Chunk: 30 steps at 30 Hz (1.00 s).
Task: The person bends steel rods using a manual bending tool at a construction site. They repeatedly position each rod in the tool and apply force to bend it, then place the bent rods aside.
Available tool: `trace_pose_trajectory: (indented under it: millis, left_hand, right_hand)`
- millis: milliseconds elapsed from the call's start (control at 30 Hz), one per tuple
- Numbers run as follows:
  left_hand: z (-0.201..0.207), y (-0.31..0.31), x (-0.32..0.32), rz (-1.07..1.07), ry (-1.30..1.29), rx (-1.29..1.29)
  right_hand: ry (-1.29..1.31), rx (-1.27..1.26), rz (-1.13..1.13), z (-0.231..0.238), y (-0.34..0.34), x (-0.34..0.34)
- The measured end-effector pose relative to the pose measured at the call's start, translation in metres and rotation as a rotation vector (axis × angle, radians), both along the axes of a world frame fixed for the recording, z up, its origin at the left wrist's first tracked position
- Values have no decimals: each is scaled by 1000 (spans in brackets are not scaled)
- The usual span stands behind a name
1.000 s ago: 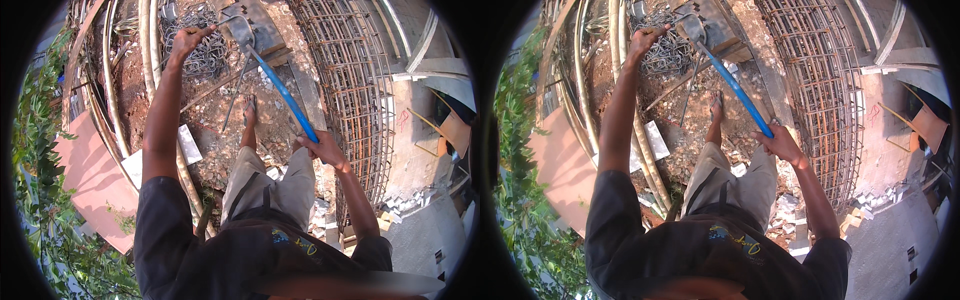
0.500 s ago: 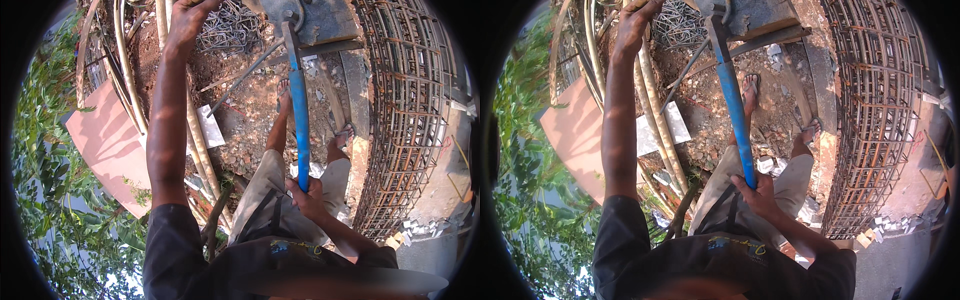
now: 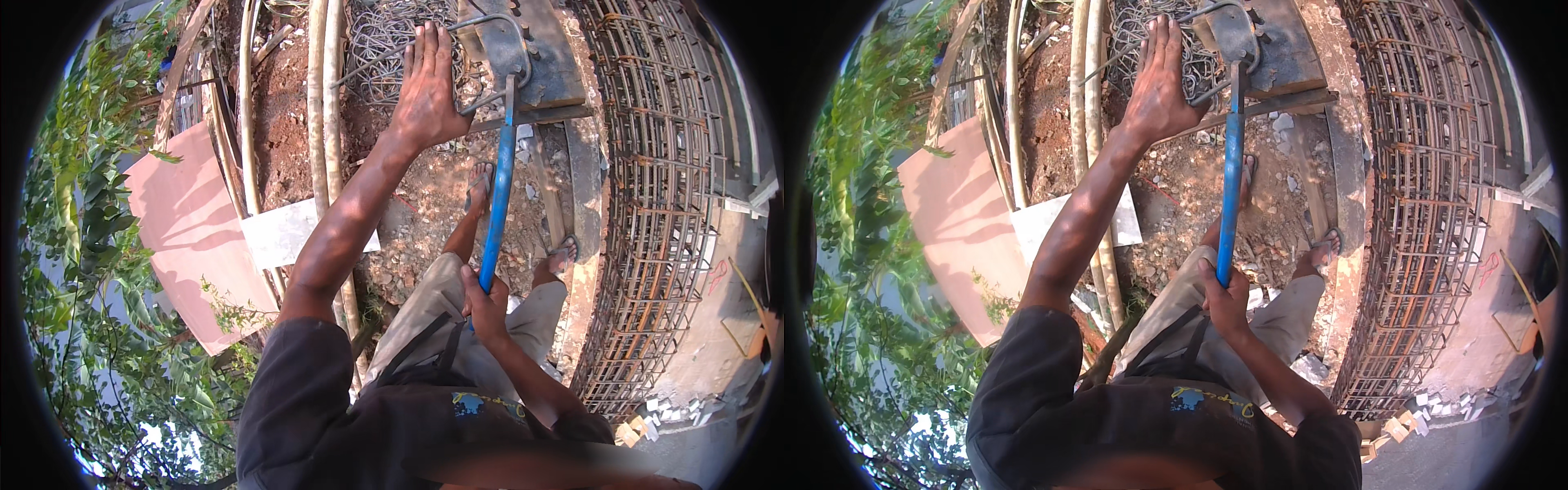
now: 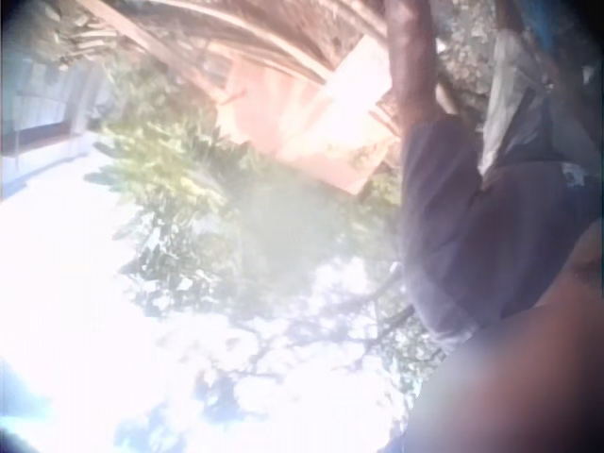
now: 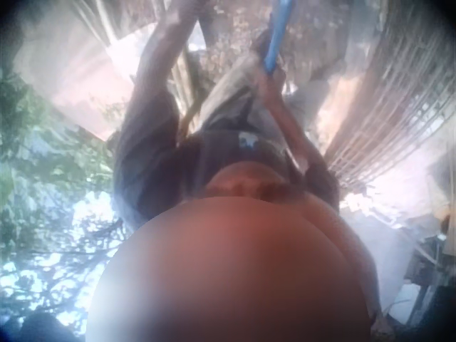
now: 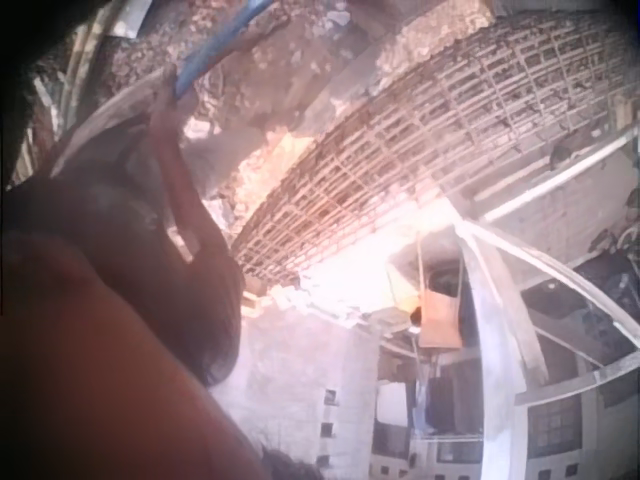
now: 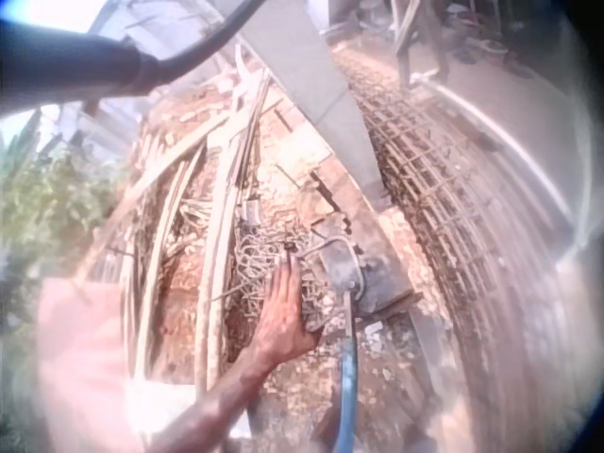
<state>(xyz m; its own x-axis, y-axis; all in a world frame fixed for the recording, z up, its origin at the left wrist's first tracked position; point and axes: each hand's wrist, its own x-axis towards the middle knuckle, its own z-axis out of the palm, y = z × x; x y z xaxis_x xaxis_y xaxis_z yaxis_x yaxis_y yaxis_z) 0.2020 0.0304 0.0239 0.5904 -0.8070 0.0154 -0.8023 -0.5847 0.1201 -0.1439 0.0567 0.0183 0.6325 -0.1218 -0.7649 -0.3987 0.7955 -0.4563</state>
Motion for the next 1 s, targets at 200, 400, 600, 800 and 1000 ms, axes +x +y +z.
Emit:
trace_pose_trajectory:
  millis: [200,400,600,800,1000]
  left_hand:
    - [-16,6,19,-10,-27,-112]
    - [-22,10,25,-9,-35,-332]
    - [-18,9,24,7,64,-300]
    - [-28,10,32,-4,51,-345]
    - [-41,15,44,-79,8,-366]
  right_hand:
    - [37,-1,-51,-9,31,17]
    - [43,83,-244,-2,75,52]
    - [66,9,-165,-4,70,44]
    - [87,10,-190,-6,91,64]
    - [126,90,-307,-2,115,103]
